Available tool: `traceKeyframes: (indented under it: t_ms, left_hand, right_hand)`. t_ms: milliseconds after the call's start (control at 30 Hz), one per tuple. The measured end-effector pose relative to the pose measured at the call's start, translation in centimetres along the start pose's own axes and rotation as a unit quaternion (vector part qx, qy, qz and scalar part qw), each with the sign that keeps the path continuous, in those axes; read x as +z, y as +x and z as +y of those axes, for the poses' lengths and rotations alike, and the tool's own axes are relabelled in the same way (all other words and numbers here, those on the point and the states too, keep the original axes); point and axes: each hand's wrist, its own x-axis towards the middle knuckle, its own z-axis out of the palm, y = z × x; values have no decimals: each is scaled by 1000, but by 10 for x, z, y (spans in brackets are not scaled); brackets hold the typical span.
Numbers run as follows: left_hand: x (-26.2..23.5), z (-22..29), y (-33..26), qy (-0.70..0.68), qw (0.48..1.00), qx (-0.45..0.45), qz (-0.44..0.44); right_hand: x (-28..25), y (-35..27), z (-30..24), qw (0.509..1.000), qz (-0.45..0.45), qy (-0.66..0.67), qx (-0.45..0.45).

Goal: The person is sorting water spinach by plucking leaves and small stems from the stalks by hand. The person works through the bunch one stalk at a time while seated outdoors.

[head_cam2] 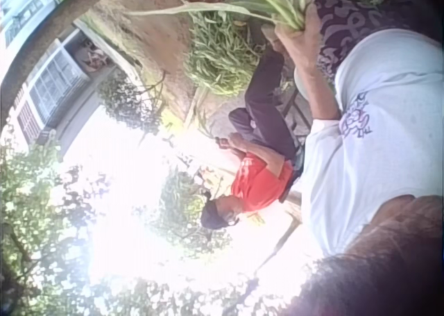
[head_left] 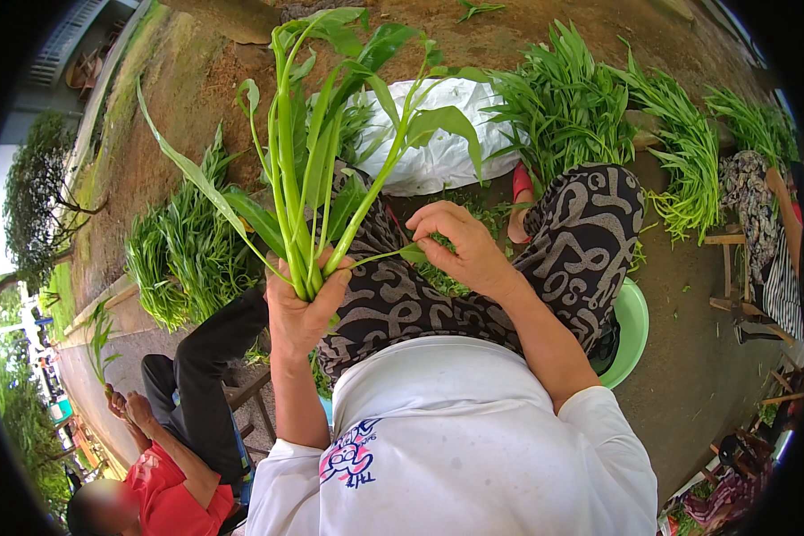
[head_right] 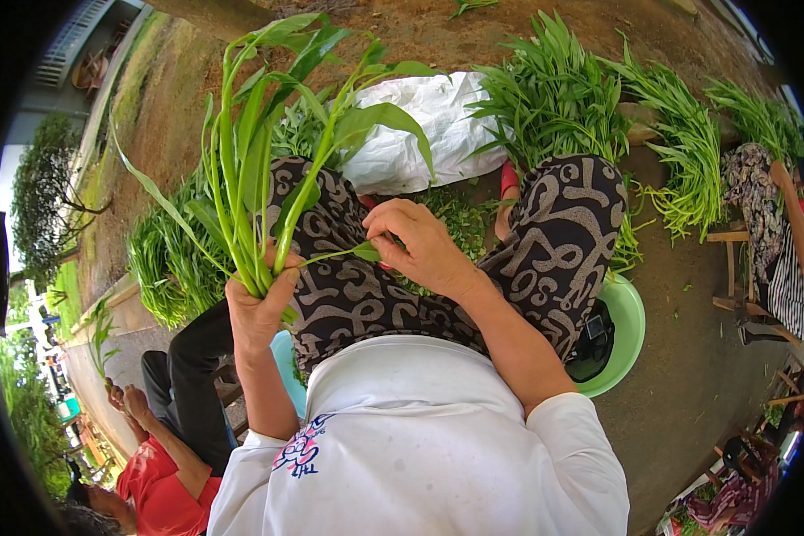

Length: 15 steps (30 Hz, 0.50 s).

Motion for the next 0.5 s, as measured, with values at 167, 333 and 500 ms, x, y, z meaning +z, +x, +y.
traceKeyframes:
  t_ms: [167, 333, 500]
  left_hand:
    - [5, -7, 1, -44, 999, 11, 9]
    - [8, -4, 3, -46, 998, 0, 40]
    - [2, -11, 5, -86, 994, -2, 65]
  right_hand:
    - [3, -2, 2, 993, 0, 101, 64]
    - [2, -4, 1, 939, 30, 278, 198]
    - [0, -3, 14, 920, 112, 302, 222]
